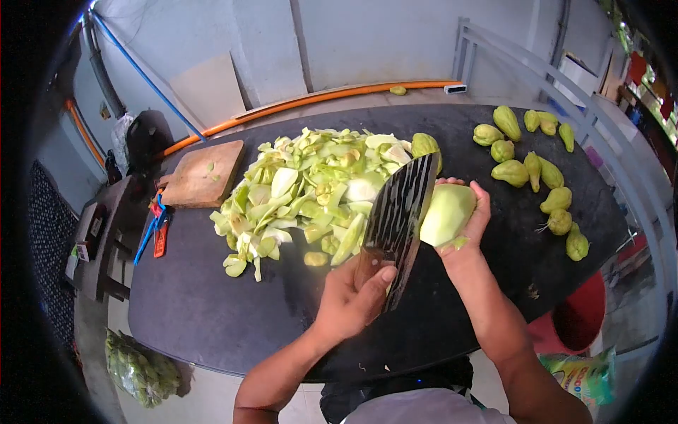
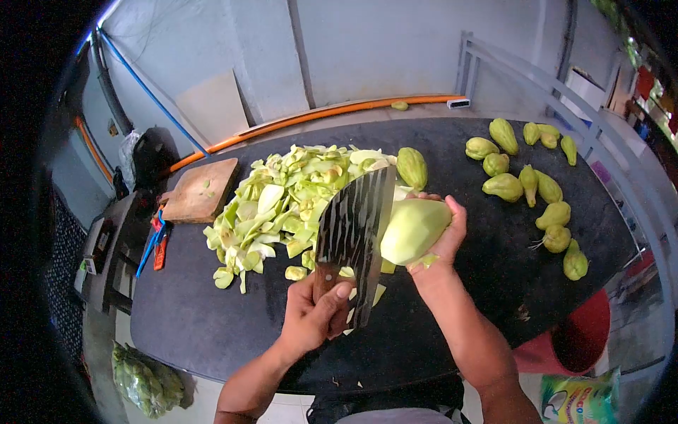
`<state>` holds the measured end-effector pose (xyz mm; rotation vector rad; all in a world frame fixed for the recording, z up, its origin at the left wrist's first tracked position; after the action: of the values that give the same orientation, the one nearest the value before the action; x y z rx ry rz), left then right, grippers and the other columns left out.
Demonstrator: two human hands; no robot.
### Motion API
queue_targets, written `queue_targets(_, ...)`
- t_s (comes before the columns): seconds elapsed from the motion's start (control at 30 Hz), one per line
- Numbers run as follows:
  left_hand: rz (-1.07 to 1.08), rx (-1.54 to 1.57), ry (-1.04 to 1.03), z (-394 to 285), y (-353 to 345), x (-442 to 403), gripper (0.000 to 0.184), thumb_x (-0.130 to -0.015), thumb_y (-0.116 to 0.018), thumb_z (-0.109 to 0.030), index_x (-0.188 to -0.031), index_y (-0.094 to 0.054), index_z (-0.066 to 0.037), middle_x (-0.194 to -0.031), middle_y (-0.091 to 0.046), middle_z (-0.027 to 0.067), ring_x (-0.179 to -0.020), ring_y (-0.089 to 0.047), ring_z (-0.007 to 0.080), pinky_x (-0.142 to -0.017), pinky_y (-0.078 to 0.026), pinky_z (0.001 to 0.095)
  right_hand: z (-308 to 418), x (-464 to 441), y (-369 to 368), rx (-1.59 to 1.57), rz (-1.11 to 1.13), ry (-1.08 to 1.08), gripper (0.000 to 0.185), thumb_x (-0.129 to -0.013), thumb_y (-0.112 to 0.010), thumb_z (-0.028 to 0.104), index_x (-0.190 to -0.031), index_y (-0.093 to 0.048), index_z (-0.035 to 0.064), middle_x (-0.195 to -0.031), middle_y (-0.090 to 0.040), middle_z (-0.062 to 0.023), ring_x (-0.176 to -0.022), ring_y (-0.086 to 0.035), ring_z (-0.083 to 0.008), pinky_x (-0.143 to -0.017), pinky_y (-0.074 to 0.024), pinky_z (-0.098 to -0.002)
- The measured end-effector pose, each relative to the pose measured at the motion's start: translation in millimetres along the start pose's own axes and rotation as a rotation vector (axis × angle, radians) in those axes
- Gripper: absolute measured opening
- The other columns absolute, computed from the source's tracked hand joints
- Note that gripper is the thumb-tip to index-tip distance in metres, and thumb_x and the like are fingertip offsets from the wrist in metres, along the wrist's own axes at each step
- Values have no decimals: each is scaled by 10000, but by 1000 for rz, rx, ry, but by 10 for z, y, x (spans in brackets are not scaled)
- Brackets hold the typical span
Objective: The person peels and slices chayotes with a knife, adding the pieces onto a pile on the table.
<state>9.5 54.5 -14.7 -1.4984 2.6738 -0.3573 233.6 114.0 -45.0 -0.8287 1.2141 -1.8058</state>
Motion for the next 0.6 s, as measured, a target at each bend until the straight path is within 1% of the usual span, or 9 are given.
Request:
queue_targets(0.1, 9, -13, -101, -54, -40, -11, 248, -1021, -653, -235, -1068, -617, 6, -670, -518, -60, -589, -427, 13, -522, -340, 217, 123, -14, -104, 12, 53, 19, 293, -916, -582, 368, -857, -609, 82, -842, -644, -108, -871, -651, -316, -866, -539, -464)
queue_targets(0.17, 41, -31, -25, -32, -15, -2, 268, -1022, -652, -233, -1120, -620, 14, -684, -529, -59, -592, -423, 13, -525, -341, 216, 263, 8, -248, 80, 138, 33, 294, -914, -587, 370, -856, -609, 83, -843, -644, -107, -858, -649, -311, -850, -542, -457)
queue_targets(0.2, 58, -39, 14, -10, -13, -2, 281, -1022, -652, -232, -1146, -621, 18, -692, -534, -58, -593, -421, 14, -526, -341, 215, 258, -3, -235, 84, 122, 18, 295, -912, -591, 373, -860, -608, 84, -842, -642, -107, -854, -648, -308, -844, -542, -451)
queue_targets(0.3, 65, -113, -29, 91, 24, -50, 301, -1026, -647, -225, -1197, -617, 20, -726, -553, -56, -612, -429, 16, -538, -345, 214, 150, -28, -169, 69, 74, -3, 293, -898, -614, 388, -870, -607, 96, -847, -646, -106, -846, -650, -296, -826, -543, -429)
queue_targets(0.33, 51, -75, -37, 94, 0, -49, 287, -1027, -645, -221, -1180, -617, 19, -730, -552, -58, -619, -431, 18, -543, -346, 214, 125, 33, -116, 158, 37, 54, 290, -896, -619, 394, -877, -607, 105, -864, -656, -103, -855, -656, -292, -817, -549, -428)
queue_targets(0.4, 13, 0, -59, 86, -78, -56, 262, -1028, -642, -215, -1148, -617, 17, -739, -548, -62, -633, -435, 22, -553, -347, 214, 84, 60, -118, 120, 32, 2, 294, -901, -613, 402, -910, -612, 108, -882, -666, -103, -852, -660, -289, -799, -553, -428)
queue_targets(0.43, 25, -37, -8, 99, -59, -49, 242, -1027, -646, -211, -1113, -612, 12, -722, -522, -66, -649, -430, 25, -566, -353, 219, 81, 65, -121, 100, 41, 6, 298, -907, -604, 404, -921, -611, 106, -894, -670, -104, -858, -663, -288, -801, -555, -430)
queue_targets(0.53, 11, -56, -38, 59, -67, -45, 225, -1022, -651, -202, -1086, -617, 10, -716, -507, -66, -657, -420, 24, -572, -355, 222, 110, 93, -103, 37, 46, 24, 309, -925, -574, 406, -954, -611, 101, -933, -680, -108, -883, -672, -288, -819, -559, -437)
queue_targets(0.6, -63, -114, -126, 40, -43, -87, 205, -1018, -654, -193, -1050, -619, 7, -708, -500, -67, -657, -414, 21, -571, -355, 223, 5, 146, -103, -14, 30, 18, 314, -939, -551, 405, -976, -614, 99, -962, -687, -109, -911, -679, -290, -851, -559, -443)
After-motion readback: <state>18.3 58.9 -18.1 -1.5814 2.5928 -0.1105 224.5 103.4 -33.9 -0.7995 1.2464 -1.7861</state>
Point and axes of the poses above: each hand's wrist, its own x-axis away from the middle knuckle, its own y-axis out of the back of the hand, z = x × y, the point moved 8 cm from there along -x, towards the middle knuckle
